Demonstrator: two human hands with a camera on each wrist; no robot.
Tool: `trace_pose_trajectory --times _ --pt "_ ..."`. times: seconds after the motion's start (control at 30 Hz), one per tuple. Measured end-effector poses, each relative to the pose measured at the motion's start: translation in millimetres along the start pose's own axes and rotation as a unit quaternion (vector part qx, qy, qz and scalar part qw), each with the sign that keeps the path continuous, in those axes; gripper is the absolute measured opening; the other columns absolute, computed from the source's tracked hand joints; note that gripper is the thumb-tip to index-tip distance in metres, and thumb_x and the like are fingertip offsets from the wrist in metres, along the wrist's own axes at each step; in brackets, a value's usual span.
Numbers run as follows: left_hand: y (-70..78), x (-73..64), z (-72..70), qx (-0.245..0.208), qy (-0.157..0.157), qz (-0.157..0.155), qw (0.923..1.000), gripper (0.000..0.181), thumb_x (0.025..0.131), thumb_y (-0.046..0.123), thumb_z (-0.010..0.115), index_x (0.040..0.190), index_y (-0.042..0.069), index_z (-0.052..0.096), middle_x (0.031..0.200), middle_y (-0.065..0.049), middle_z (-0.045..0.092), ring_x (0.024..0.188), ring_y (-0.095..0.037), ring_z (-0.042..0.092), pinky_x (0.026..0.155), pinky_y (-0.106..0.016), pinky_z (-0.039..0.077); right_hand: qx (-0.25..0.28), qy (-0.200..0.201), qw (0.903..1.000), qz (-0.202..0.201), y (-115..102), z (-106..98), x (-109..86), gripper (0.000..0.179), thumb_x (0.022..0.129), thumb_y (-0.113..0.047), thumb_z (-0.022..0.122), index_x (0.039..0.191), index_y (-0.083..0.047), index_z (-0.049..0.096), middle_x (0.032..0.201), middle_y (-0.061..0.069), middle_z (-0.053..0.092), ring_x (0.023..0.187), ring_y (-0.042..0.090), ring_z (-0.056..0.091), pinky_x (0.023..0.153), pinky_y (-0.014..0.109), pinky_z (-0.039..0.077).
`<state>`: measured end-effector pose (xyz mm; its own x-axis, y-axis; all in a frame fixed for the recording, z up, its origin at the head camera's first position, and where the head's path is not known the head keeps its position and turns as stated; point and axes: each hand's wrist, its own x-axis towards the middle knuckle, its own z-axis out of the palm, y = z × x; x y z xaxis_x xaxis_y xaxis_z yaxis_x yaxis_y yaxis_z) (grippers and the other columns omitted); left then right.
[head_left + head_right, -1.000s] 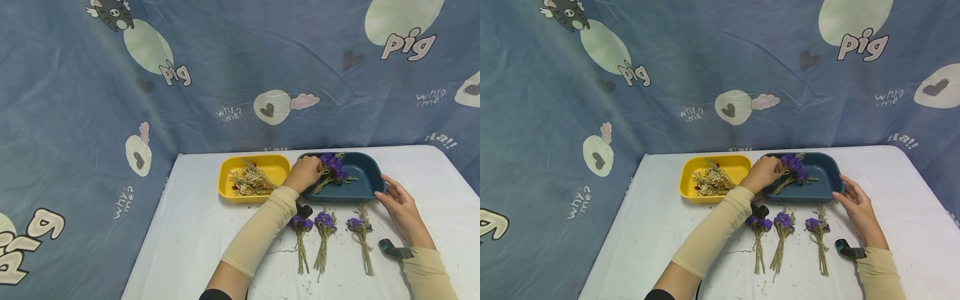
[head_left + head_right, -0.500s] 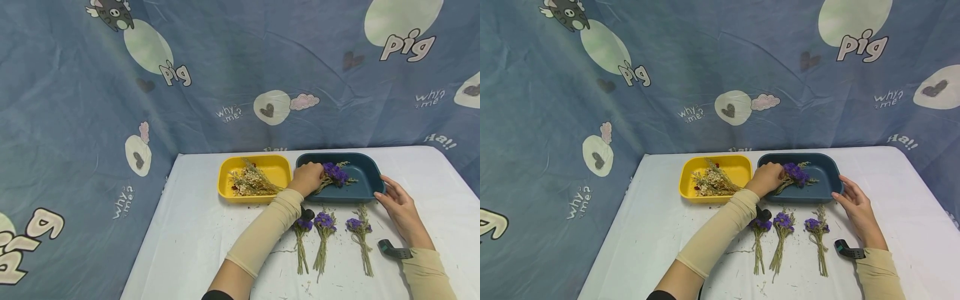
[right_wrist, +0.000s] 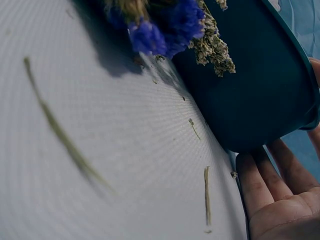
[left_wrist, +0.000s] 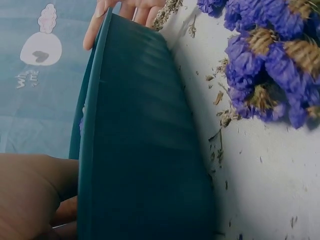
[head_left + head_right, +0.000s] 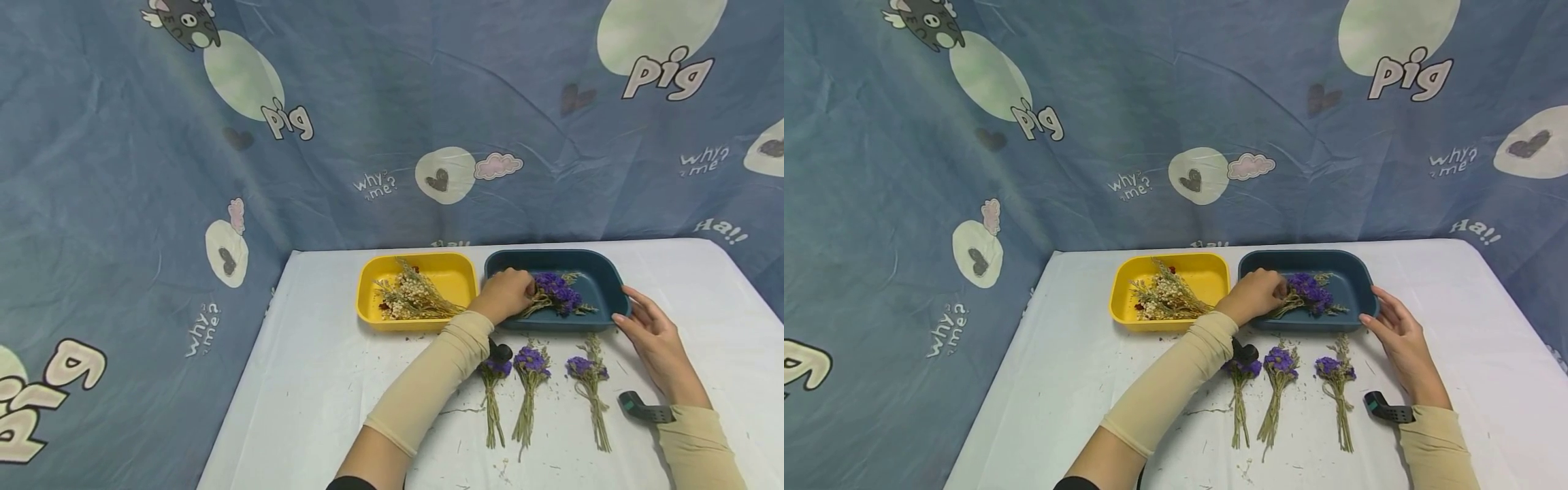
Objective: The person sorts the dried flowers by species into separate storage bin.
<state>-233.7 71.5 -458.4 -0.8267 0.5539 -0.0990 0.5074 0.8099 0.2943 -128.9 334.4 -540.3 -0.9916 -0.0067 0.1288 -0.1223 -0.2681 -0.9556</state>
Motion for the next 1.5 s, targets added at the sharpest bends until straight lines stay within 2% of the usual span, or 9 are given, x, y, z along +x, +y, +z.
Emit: trace_pose_trajectory --times 0.07,0.13,0.2,0.37,0.5,0.77,1.07,1.33,1.5 --pt "-1.8 -1.4 -0.6 0.001 0.004 -0.001 1.0000 0.003 0.100 0.024 0.071 0.098 0.024 0.073 0.094 0.012 0.071 0.077 -0.003 0.060 0.071 -0.018 0.051 0.000 0.001 1.0000 0.000 0 0 -0.1 0.066 0.101 0.010 0.053 0.161 -0.011 0.034 0.139 -0.008 0.051 0.124 -0.005 0.060 0.098 0.009 0.052" --pt "-3.5 -3.4 -2.1 -0.003 0.007 -0.001 1.0000 0.012 0.099 0.023 0.071 0.110 0.022 0.076 0.107 0.010 0.075 0.088 -0.005 0.067 0.079 -0.020 0.057 0.000 0.001 1.0000 -0.001 -1 1 -0.1 0.066 0.101 0.010 0.054 0.161 -0.011 0.034 0.139 -0.009 0.051 0.124 -0.005 0.061 0.098 0.009 0.052" --pt "-5.2 -5.6 -3.5 -0.010 0.010 0.001 0.9999 0.015 0.100 0.022 0.070 0.113 0.021 0.076 0.109 0.008 0.076 0.092 -0.007 0.069 0.082 -0.020 0.058 -0.003 0.002 1.0000 -0.004 -1 1 0.0 0.066 0.101 0.010 0.054 0.161 -0.011 0.034 0.138 -0.009 0.052 0.123 -0.005 0.061 0.098 0.009 0.052" --pt "-10.1 -11.7 -7.4 -0.044 0.025 0.021 0.9985 0.014 0.100 0.021 0.070 0.112 0.019 0.075 0.101 0.007 0.075 0.085 -0.003 0.065 0.076 -0.015 0.054 -0.010 0.005 0.9999 -0.009 -1 2 0.1 0.067 0.101 0.010 0.055 0.161 -0.011 0.035 0.137 -0.010 0.054 0.123 -0.006 0.060 0.099 0.008 0.051" --pt "-15.2 -20.0 -10.6 -0.094 0.036 0.039 0.9942 0.016 0.101 0.021 0.069 0.113 0.015 0.076 0.099 0.005 0.075 0.080 -0.001 0.064 0.071 -0.011 0.052 -0.018 0.009 0.9998 -0.007 0 1 0.2 0.067 0.101 0.010 0.055 0.161 -0.012 0.035 0.137 -0.011 0.053 0.124 -0.007 0.059 0.099 0.007 0.050" --pt "-22.9 -44.3 -19.1 -0.208 0.056 0.051 0.9752 0.018 0.102 0.025 0.068 0.114 0.014 0.075 0.100 0.004 0.076 0.084 0.000 0.066 0.074 -0.011 0.054 -0.009 0.003 0.9999 -0.003 0 1 -0.1 0.067 0.101 0.010 0.054 0.161 -0.011 0.034 0.138 -0.009 0.053 0.122 -0.004 0.061 0.098 0.008 0.051" --pt "-33.0 -77.7 -23.0 -0.253 0.099 0.042 0.9615 0.016 0.102 0.027 0.068 0.110 0.016 0.075 0.093 0.007 0.073 0.079 0.001 0.062 0.072 -0.014 0.053 -0.013 0.000 0.9999 -0.001 -1 0 -0.1 0.067 0.102 0.009 0.054 0.162 -0.012 0.033 0.139 -0.009 0.050 0.125 -0.006 0.059 0.099 0.007 0.050" --pt "-42.7 -106.8 -11.0 -0.288 0.090 0.023 0.9530 0.014 0.101 0.024 0.069 0.108 0.014 0.077 0.092 0.006 0.074 0.078 0.001 0.062 0.074 -0.015 0.054 -0.014 0.001 0.9999 0.003 0 0 -0.5 0.067 0.102 0.009 0.053 0.162 -0.013 0.032 0.139 -0.009 0.049 0.125 -0.007 0.058 0.099 0.007 0.050" --pt "-48.2 -121.0 -2.5 -0.283 0.091 0.013 0.9546 0.012 0.100 0.023 0.070 0.104 0.014 0.077 0.089 0.006 0.073 0.076 0.001 0.061 0.078 -0.017 0.055 -0.012 0.001 0.9999 0.001 0 1 -0.5 0.068 0.102 0.010 0.053 0.162 -0.013 0.033 0.139 -0.010 0.049 0.124 -0.007 0.059 0.099 0.007 0.050"
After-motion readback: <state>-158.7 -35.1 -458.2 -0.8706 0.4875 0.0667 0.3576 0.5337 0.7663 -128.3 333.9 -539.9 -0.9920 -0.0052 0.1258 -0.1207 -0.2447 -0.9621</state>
